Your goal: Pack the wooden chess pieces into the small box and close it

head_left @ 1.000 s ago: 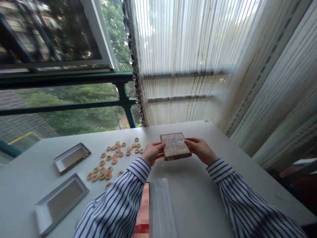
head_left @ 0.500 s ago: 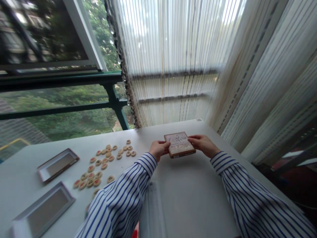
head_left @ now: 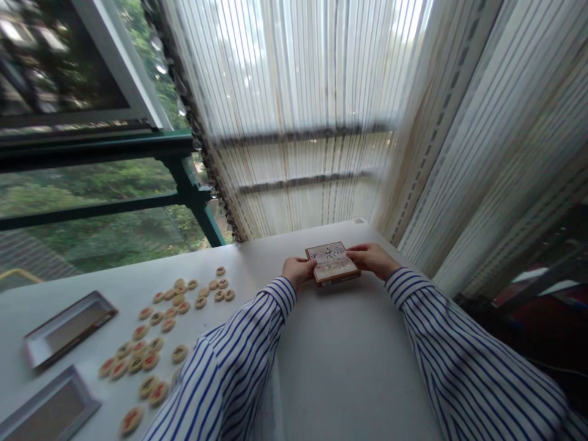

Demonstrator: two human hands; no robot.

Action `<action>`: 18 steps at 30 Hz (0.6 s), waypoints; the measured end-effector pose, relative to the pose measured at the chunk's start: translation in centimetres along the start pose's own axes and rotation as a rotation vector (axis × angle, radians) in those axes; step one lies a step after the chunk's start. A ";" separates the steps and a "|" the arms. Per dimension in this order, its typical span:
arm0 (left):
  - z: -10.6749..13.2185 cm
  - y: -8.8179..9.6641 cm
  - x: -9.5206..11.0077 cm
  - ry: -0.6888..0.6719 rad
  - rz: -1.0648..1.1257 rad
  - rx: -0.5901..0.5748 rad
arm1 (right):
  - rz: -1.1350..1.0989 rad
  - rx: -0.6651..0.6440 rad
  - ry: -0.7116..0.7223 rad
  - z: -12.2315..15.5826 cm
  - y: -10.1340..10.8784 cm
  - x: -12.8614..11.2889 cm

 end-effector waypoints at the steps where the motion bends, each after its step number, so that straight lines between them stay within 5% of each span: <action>1: -0.4 -0.2 0.0 -0.002 -0.014 0.004 | 0.005 0.006 -0.004 -0.3 0.2 0.0; 18: -4.6 0.1 0.2 -0.089 -0.511 0.137 | 0.117 0.013 0.009 -3.3 0.6 0.7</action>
Point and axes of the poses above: each hand's wrist, its own z-axis away from the middle knuckle, its own y-axis out of the back of the hand, x = y × z, the point moved 8 cm from there along -z, towards the middle knuckle, and after that the axes turned 7 degrees about -z, right-handed, at the moved point
